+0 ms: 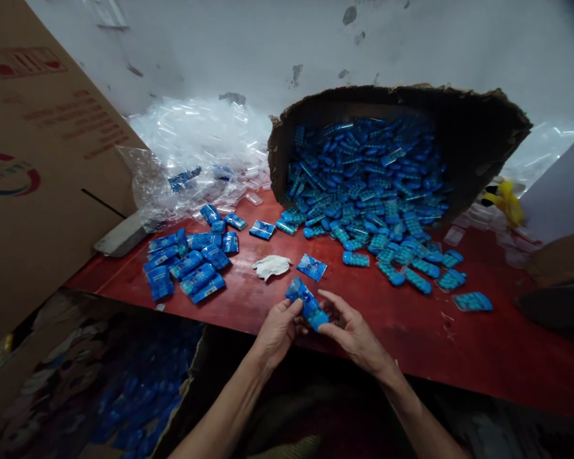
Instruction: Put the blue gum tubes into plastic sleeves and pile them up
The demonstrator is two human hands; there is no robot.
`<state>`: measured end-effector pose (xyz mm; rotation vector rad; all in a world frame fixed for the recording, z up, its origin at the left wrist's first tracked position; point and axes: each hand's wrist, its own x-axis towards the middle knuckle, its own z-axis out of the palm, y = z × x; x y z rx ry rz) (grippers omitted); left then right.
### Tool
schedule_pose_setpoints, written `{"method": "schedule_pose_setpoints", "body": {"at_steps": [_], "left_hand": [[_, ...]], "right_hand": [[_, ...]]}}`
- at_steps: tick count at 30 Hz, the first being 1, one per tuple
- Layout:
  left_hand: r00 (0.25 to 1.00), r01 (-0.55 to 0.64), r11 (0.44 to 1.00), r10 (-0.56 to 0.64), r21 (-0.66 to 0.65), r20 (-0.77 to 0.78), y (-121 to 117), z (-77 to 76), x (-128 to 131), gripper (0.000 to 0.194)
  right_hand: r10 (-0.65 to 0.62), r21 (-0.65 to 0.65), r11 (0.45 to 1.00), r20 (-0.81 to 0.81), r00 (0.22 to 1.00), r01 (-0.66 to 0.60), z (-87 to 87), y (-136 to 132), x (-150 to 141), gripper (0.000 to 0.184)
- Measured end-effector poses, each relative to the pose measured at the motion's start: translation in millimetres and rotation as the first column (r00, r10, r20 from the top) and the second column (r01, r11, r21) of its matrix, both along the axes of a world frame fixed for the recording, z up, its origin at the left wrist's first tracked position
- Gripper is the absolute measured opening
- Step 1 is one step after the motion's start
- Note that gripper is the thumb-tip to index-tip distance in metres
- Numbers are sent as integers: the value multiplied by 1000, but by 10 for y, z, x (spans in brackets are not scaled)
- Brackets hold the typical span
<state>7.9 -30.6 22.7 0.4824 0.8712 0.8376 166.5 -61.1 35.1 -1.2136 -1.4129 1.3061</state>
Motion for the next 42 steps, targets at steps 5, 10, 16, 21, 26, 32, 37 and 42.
{"method": "schedule_pose_setpoints", "body": {"at_steps": [5, 10, 16, 21, 26, 32, 37, 42], "left_hand": [[997, -11, 998, 16, 64, -77, 1, 43, 24, 21], [980, 147, 989, -144, -15, 137, -19, 26, -24, 22], [917, 277, 961, -264, -4, 298, 4, 44, -73, 28], [952, 134, 985, -98, -107, 291, -29, 44, 55, 27], [987, -57, 984, 82, -171, 140, -121, 51, 160, 25], [980, 77, 993, -58, -92, 191, -136, 129, 106, 26], [963, 106, 992, -86, -65, 254, -186, 96, 126, 28], [963, 124, 991, -109, -45, 247, -234, 138, 147, 32]], "right_hand": [[-2, 38, 999, 109, 994, -2, 109, -1, -6, 50], [92, -122, 983, -330, 940, -139, 14, 47, 9, 70], [234, -99, 964, -125, 964, -247, 91, 43, 67, 85], [261, -92, 956, -180, 948, -280, 157, 72, 69, 68], [139, -79, 985, -147, 979, -152, 11, 18, -8, 50], [-5, -146, 987, -442, 897, -67, -173, -28, -7, 48], [20, -198, 972, -469, 883, -127, -108, -21, 17, 56], [55, -172, 973, -484, 873, -157, -63, -22, 37, 60]]}}
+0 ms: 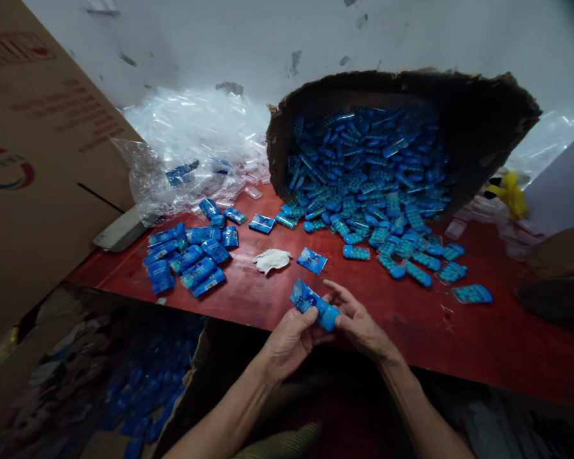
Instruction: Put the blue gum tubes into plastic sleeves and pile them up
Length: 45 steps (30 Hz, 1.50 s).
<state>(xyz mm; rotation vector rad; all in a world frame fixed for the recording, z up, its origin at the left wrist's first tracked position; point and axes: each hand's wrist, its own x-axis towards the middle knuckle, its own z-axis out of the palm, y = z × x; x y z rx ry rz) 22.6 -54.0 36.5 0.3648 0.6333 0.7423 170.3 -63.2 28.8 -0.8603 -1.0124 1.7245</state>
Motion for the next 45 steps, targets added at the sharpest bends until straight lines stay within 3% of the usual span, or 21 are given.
{"method": "schedule_pose_setpoints", "body": {"at_steps": [6, 11, 17, 23, 28, 32, 35, 40, 45], "left_hand": [[988, -135, 990, 133, -27, -75, -7, -16, 71, 31], [990, -118, 993, 117, -8, -79, -20, 7, 72, 31], [998, 24, 1000, -25, 15, 50, 1, 0, -46, 31], [994, 37, 999, -37, 4, 104, -31, -2, 49, 27], [1000, -6, 998, 8, 61, -18, -55, 41, 87, 24], [999, 30, 999, -31, 20, 33, -60, 85, 74, 22], [999, -28, 1000, 28, 6, -17, -71, 96, 70, 19], [999, -32, 999, 32, 25, -3, -102, 83, 78, 21], [999, -37, 997, 37, 73, -3, -97, 38, 53, 20]], "right_hand": [[-121, 64, 992, 234, 965, 109, -14, -6, -66, 58], [-54, -20, 998, 132, 990, 58, -30, 30, -65, 69], [85, -71, 994, 101, 991, -78, 27, 51, 4, 74], [90, -33, 996, 116, 989, -87, 19, 35, -10, 71], [-51, 61, 997, 168, 985, 42, -4, 25, -39, 56], [43, -6, 999, 134, 990, -43, 28, 57, -43, 61], [55, 31, 998, 177, 983, -61, 33, 61, -59, 55], [-68, 45, 997, 164, 984, 62, -125, 19, -97, 50], [-28, 3, 1000, 68, 997, 28, -203, 27, -110, 51]]}}
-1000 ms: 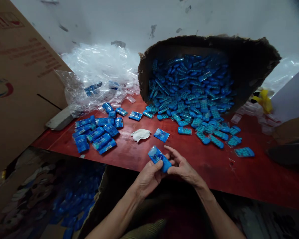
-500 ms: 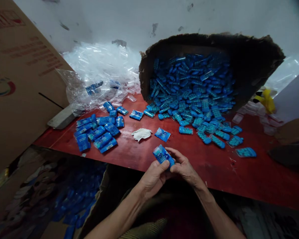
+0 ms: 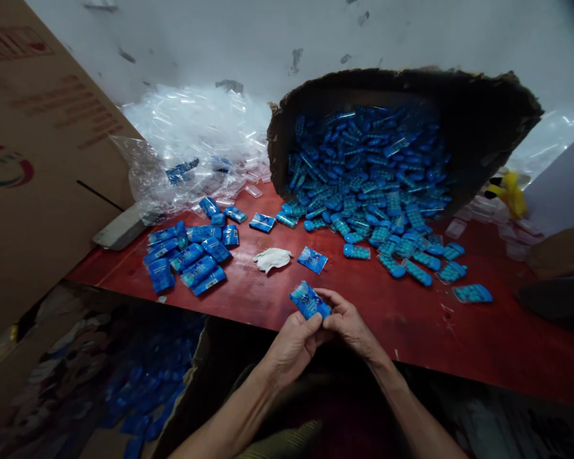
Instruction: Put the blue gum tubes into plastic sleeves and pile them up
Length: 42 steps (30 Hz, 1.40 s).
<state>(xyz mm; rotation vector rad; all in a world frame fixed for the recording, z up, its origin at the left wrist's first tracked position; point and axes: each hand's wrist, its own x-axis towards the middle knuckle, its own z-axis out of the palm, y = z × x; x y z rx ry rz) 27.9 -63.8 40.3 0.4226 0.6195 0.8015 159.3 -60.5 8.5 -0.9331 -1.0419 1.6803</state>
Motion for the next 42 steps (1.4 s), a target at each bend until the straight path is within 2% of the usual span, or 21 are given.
{"method": "schedule_pose_setpoints", "body": {"at_steps": [3, 6, 9, 13, 16, 18, 20, 22, 23, 25, 27, 28, 29, 31, 34, 35, 36, 37, 39, 41, 42], "left_hand": [[995, -73, 997, 72, -17, -72, 32, -34, -102, 17], [989, -127, 992, 127, -2, -75, 79, -32, -239, 18], [991, -100, 993, 104, 61, -81, 122, 16, -317, 17], [982, -109, 989, 122, 97, -144, 141, 64, -297, 24], [973, -139, 986, 153, 90, -174, 116, 36, -258, 25], [981, -119, 989, 130, 82, -141, 102, 6, -266, 25], [987, -116, 991, 123, 71, -104, 125, 0, -340, 22], [976, -187, 981, 193, 60, -105, 217, 39, -509, 19], [957, -262, 963, 268, 60, -109, 290, 77, -631, 17], [879, -465, 884, 468, 49, -97, 475, 177, -926, 22], [745, -665, 745, 667, 43, -30, 662, 269, -1224, 42], [693, -720, 692, 721, 47, -8, 736, 298, -1344, 52], [663, -747, 663, 748, 41, -19, 789, 309, -1430, 56], [649, -753, 657, 752, 42, -118, 826, 273, -1480, 51], [685, -625, 762, 640, 171, -348, 749, 109, -1276, 27], [674, -535, 803, 593, 262, -441, 712, 42, -1168, 26], [626, -426, 825, 564, 371, -538, 683, -22, -1059, 28], [545, -286, 823, 561, 491, -623, 666, -84, -957, 29], [362, 36, 761, 594, 647, -719, 678, -195, -799, 33], [224, 297, 673, 640, 677, -735, 744, -291, -706, 38], [176, 381, 642, 656, 665, -734, 786, -333, -678, 40]], "right_hand": [[68, 7, 998, 44, 997, -69, 43, 27, -25, 53], [58, 39, 997, 137, 989, -64, 96, 84, -89, 46], [4, 108, 994, 214, 977, -27, 135, 150, -182, 35], [-11, 96, 995, 239, 971, -12, 157, 156, -267, 32], [13, 118, 992, 247, 969, -43, 158, 115, -261, 33], [23, 131, 990, 254, 967, -58, 153, 112, -229, 31], [19, 120, 991, 318, 948, -60, 142, 153, -183, 31], [-49, 156, 987, 449, 892, -24, 127, 247, -133, 30], [-113, 207, 978, 518, 848, 4, 119, 312, -113, 29], [-267, 356, 933, 610, 746, 43, 108, 468, -102, 26], [-381, 481, 876, 659, 648, 25, 98, 637, -158, 23], [-411, 520, 854, 684, 602, -7, 91, 720, -216, 23], [-430, 544, 837, 714, 553, -52, 81, 799, -292, 22], [-445, 555, 817, 779, 442, -155, 53, 940, -484, 23], [-435, 494, 825, 865, 249, -273, -3, 1086, -775, 24], [-428, 470, 835, 882, 197, -288, -18, 1112, -845, 22], [-421, 451, 843, 892, 161, -294, -26, 1126, -891, 19], [-415, 439, 848, 899, 143, -299, -26, 1127, -911, 17], [-415, 437, 844, 900, 136, -312, -4, 1099, -866, 16], [-441, 451, 842, 892, 103, -296, 29, 1050, -718, 18], [-458, 457, 849, 887, 62, -264, 39, 1026, -618, 21]]}}
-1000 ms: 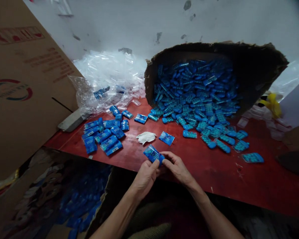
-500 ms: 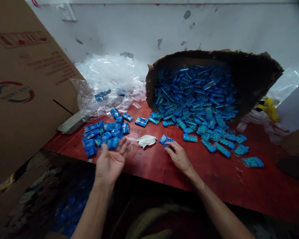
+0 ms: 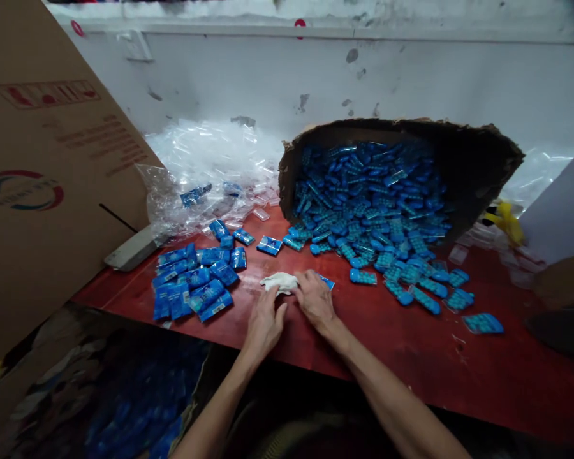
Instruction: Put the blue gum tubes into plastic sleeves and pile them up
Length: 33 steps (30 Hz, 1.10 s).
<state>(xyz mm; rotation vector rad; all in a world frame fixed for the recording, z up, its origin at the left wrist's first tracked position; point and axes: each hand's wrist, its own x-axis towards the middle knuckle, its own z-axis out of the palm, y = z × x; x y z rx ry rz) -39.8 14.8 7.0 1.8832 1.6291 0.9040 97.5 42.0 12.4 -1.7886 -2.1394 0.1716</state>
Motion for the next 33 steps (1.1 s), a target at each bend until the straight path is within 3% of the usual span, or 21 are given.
{"method": "schedule_pose_setpoints", "body": {"at_steps": [4, 6, 8, 11, 13, 18, 21, 24, 26, 30, 33], "left_hand": [[981, -17, 997, 32, 77, -190, 83, -82, 84, 41], [985, -59, 991, 78, 123, -153, 34, -56, 137, 37], [996, -91, 989, 93, 116, -9, -58, -6, 205, 32], [940, -55, 991, 94, -125, 328, -187, 52, 346, 29], [848, 31, 945, 147, -325, 509, -231, 56, 455, 28], [680, 156, 837, 293, -524, 672, -237, 45, 654, 31], [544, 211, 769, 420, -603, 726, -216, 80, 696, 41], [438, 248, 784, 434, -570, 787, -181, 101, 715, 43], [430, 216, 806, 428, -551, 795, -148, 87, 727, 40], [450, 127, 822, 452, -556, 770, -83, 13, 748, 37], [474, 103, 825, 450, -555, 757, -59, -24, 751, 34]], "right_hand": [[-255, -26, 966, 52, 966, 256, -65, -56, 408, 19], [-281, -49, 958, 30, 959, 282, -139, -60, 535, 15], [-267, -42, 963, 6, 964, 267, -197, -58, 595, 15], [-228, -19, 974, -23, 973, 227, -217, -62, 611, 15], [-205, -8, 979, -36, 978, 205, -201, -74, 606, 16], [-153, 8, 988, -174, 973, 157, -159, -108, 620, 19], [-126, 0, 990, -422, 898, 139, -106, -134, 629, 18], [-77, -58, 997, -644, 761, 53, -21, -191, 609, 16], [-62, -103, 995, -723, 688, -18, 21, -232, 585, 17], [-149, -198, 980, -814, 562, -26, 3, -234, 549, 33], [-180, -240, 970, -833, 524, -48, -64, -179, 527, 23]]}}
